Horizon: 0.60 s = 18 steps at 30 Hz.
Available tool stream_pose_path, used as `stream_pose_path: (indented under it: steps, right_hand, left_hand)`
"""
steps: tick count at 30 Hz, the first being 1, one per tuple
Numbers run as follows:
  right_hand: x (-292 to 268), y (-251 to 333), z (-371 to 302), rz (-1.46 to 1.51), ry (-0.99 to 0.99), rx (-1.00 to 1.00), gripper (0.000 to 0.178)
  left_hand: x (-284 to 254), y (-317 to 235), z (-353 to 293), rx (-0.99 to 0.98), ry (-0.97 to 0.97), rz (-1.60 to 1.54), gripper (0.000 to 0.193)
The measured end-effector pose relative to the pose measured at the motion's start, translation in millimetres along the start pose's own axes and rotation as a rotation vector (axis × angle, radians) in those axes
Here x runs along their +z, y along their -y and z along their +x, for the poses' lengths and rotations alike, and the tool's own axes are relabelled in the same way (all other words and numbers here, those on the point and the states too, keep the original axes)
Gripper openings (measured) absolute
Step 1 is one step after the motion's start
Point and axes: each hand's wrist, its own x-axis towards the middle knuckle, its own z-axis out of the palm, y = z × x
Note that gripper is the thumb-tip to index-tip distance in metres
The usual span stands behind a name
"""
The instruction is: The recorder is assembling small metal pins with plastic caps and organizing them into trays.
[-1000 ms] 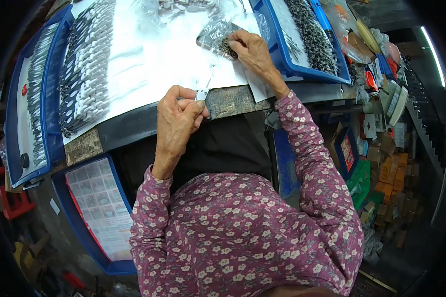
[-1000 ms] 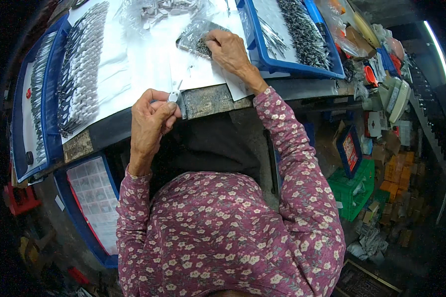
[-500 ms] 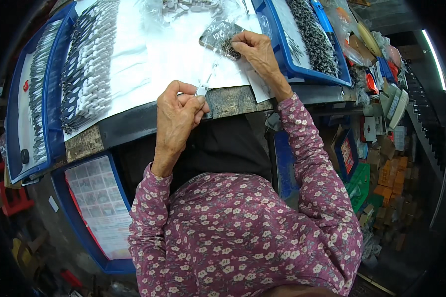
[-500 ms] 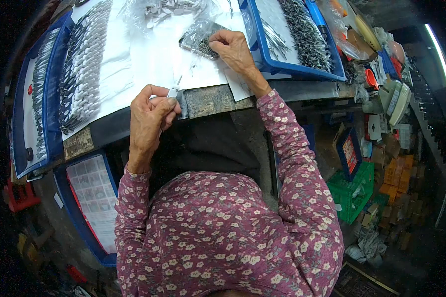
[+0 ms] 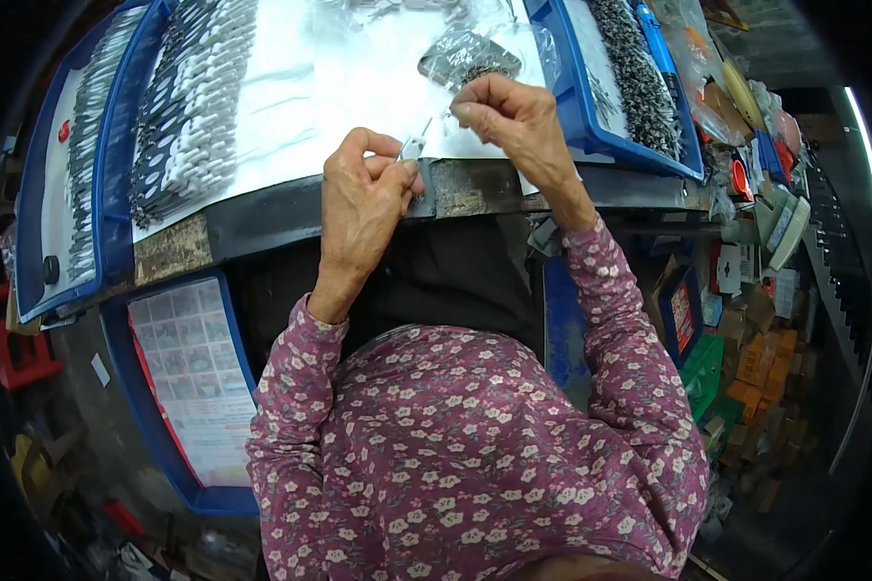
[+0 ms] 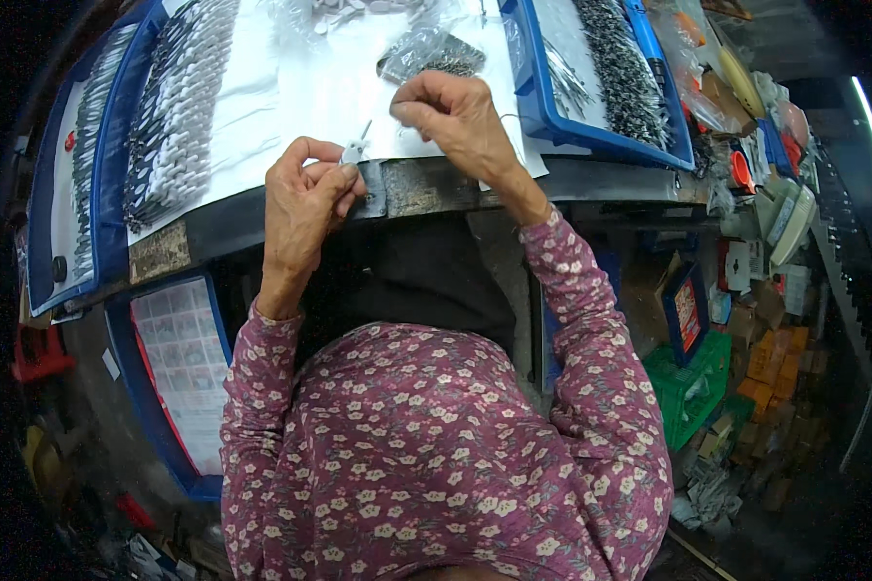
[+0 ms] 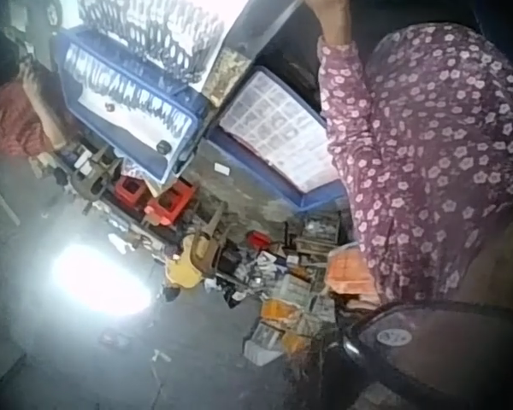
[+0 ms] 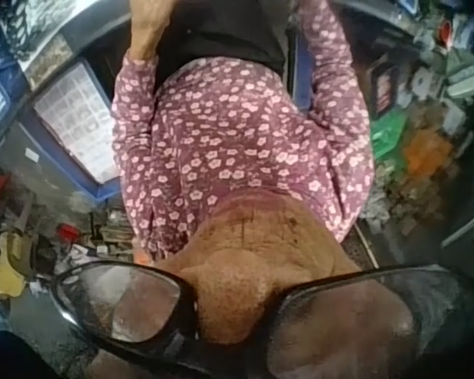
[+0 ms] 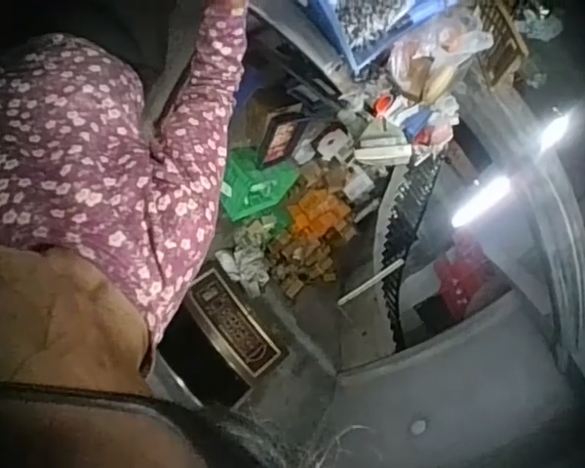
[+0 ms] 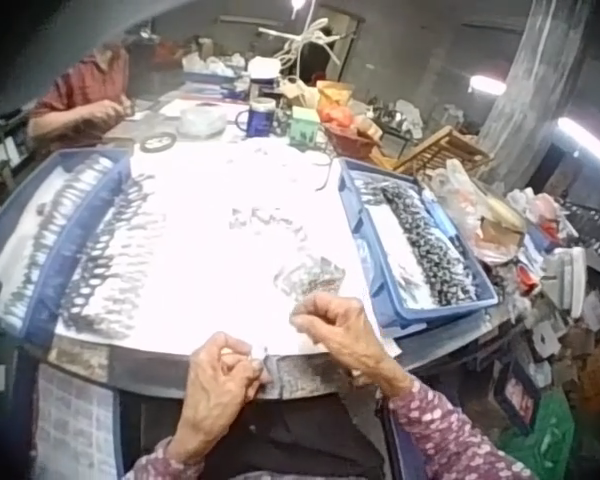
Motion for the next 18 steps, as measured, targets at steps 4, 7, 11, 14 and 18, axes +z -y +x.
stream_pose_path:
  steps: [4,7,11,14,18]
  right_hand:
    - [15.5,12.8,-13.4,-0.105,0.062,-0.144,0.007]
    - [23.6,15.8,-15.3,-0.180,0.061,-0.204,0.007]
    - [24.2,18.6,-15.8,-0.306,0.045,-0.310,0.007]
    - [25.5,18.3,-15.5,-0.341,0.033,-0.352,0.008]
    - [27.3,18.2,-16.1,-0.415,0.028,-0.398,0.010]
  left_hand:
    - [3.1,4.7,2.0,0.096,-0.068,0.140,0.008]
    - [2.6,8.8,1.8,0.144,-0.109,0.220,0.007]
    - [4.6,11.8,1.7,0.262,-0.145,0.340,0.008]
    - [5.1,10.5,0.4,0.316,-0.158,0.443,0.008]
    - [6.1,7.3,-2.4,0.326,-0.151,0.519,0.009]
